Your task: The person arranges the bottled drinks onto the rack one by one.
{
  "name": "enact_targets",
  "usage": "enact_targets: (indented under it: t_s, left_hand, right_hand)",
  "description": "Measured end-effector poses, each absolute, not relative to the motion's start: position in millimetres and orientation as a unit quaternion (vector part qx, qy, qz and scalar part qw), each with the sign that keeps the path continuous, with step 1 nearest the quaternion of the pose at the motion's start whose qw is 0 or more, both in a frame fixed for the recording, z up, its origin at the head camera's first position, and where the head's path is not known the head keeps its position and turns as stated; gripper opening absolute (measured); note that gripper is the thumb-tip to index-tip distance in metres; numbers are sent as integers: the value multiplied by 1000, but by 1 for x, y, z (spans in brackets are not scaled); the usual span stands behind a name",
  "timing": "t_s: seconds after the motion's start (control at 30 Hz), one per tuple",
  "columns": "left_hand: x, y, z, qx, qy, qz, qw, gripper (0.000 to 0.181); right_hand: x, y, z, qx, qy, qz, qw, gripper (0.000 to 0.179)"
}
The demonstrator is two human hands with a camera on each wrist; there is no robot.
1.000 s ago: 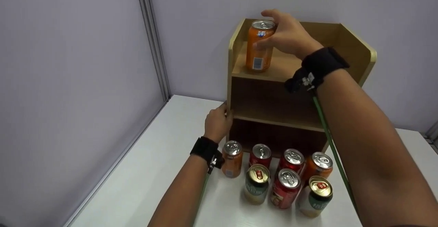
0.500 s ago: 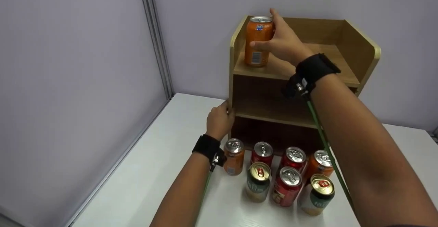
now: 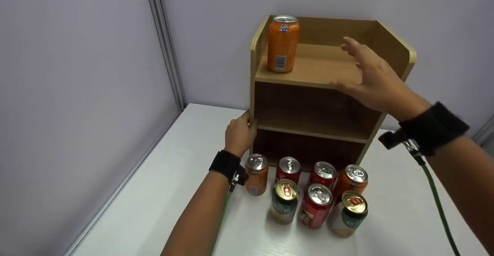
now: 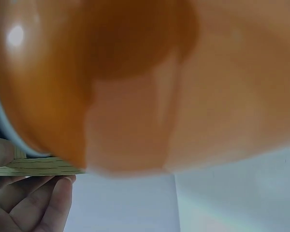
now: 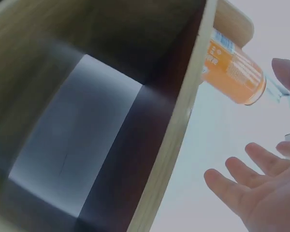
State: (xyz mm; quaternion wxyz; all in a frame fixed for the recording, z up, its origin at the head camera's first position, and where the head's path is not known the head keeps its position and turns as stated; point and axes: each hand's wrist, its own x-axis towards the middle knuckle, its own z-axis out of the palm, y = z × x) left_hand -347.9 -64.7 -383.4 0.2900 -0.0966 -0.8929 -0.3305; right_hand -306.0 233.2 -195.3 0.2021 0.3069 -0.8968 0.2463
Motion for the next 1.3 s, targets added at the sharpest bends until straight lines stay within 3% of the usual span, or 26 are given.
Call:
enact_targets:
  t_s: [0.23,0.4,0.63,0.87,1.03,1.3]
  left_hand:
    - [-348,-63,-381,-90,-893,-338,282,17]
    - [-347,-62,-381,-88,-897,-335,274,20]
    - [-345,-63,-377,-83,-899,-336,270,24]
    - [-345,-62,-378,-77,-899,-339,266,24]
    - [-344,-61,-380,-75,-901,-336,265,24]
    - [-343,-56,-380,-81,-898,-341,265,23]
  right_hand:
    - [-255,265,-227,345,-901,158,211,76]
    - [-225,274,-265,429,-868,102,227,73]
    - [-196,280,-336,462,-874,59,141,68]
    - [-194,289,-375,414,-907,47,55,80]
    - [-198,292,-390,422,-904,49,53,84]
    - [-198,299,-388,447,-893,51,37,71]
